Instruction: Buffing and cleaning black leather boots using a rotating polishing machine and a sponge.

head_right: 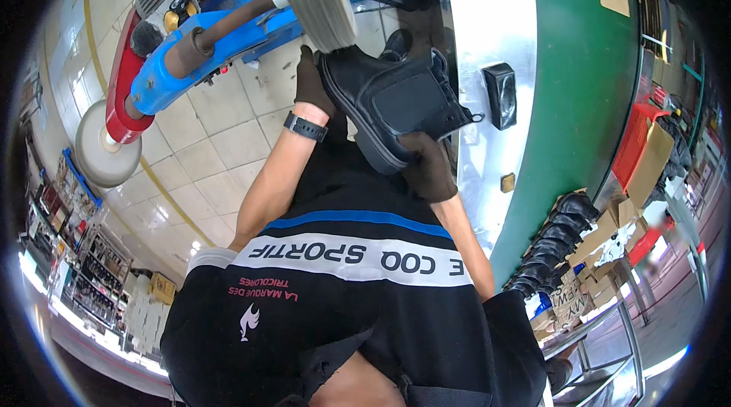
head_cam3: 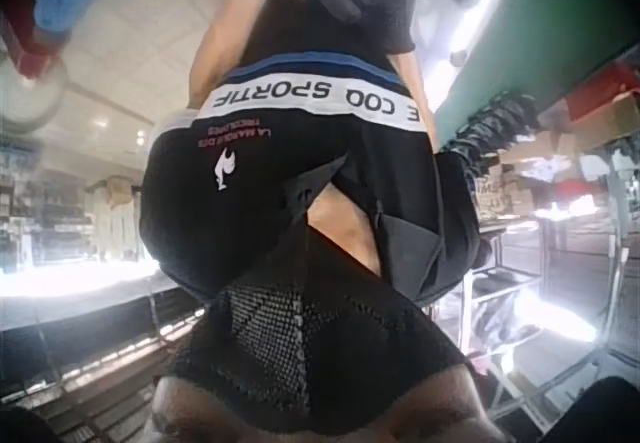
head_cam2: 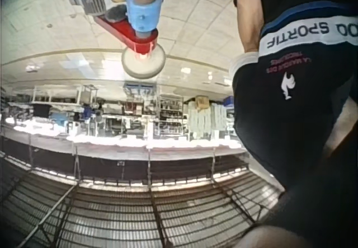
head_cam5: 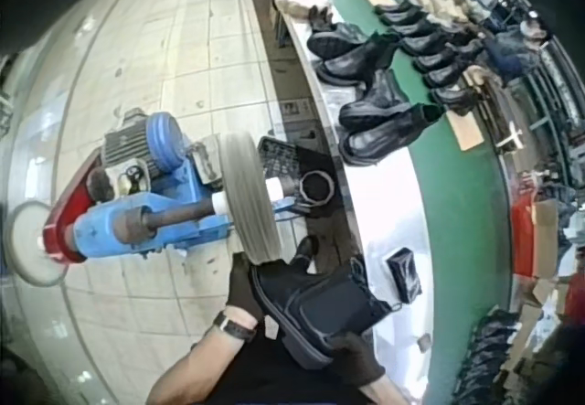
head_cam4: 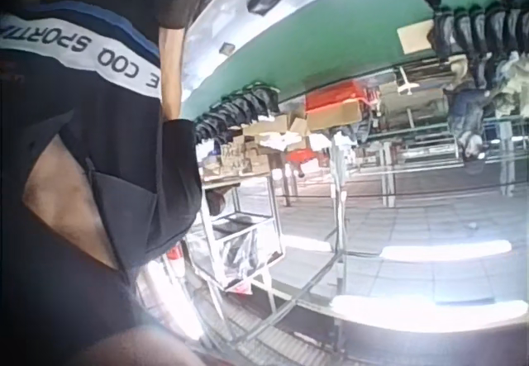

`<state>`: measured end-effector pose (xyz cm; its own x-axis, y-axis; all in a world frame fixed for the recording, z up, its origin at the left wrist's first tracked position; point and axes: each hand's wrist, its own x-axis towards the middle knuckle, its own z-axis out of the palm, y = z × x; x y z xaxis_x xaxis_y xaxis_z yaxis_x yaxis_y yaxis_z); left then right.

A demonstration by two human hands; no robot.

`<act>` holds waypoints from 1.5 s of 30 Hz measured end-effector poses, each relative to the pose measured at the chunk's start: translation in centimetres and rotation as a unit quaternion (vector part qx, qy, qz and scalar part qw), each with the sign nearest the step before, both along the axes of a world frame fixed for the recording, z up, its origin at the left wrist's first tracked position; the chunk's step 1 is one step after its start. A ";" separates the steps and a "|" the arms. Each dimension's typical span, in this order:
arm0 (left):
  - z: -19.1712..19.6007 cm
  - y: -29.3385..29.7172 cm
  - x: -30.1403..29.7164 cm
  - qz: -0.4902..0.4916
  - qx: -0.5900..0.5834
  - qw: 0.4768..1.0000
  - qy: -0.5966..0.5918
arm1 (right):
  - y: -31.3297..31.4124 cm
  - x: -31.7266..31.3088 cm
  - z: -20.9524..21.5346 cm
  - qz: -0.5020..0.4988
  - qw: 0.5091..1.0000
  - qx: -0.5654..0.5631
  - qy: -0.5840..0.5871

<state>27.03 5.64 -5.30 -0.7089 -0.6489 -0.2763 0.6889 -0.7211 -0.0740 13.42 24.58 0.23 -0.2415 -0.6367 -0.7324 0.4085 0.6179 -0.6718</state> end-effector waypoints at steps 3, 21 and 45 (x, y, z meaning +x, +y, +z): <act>1.9 -3.1 -0.9 -0.056 0.154 0.938 -0.304 | -2.5 1.4 0.4 0.051 0.997 -0.041 0.035; -2.0 -0.6 0.2 -0.165 0.049 0.955 -0.241 | -6.4 1.8 8.8 0.146 0.951 -0.121 0.245; -4.4 -1.6 0.6 0.005 -0.002 0.947 -0.323 | -9.9 2.1 4.9 -0.009 0.999 0.035 0.011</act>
<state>27.67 4.05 -9.66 -0.3874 -0.6563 -0.6474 0.5965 -0.7139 0.3668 15.48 14.67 5.17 -0.2689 -0.5794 -0.7694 0.4057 0.6564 -0.6360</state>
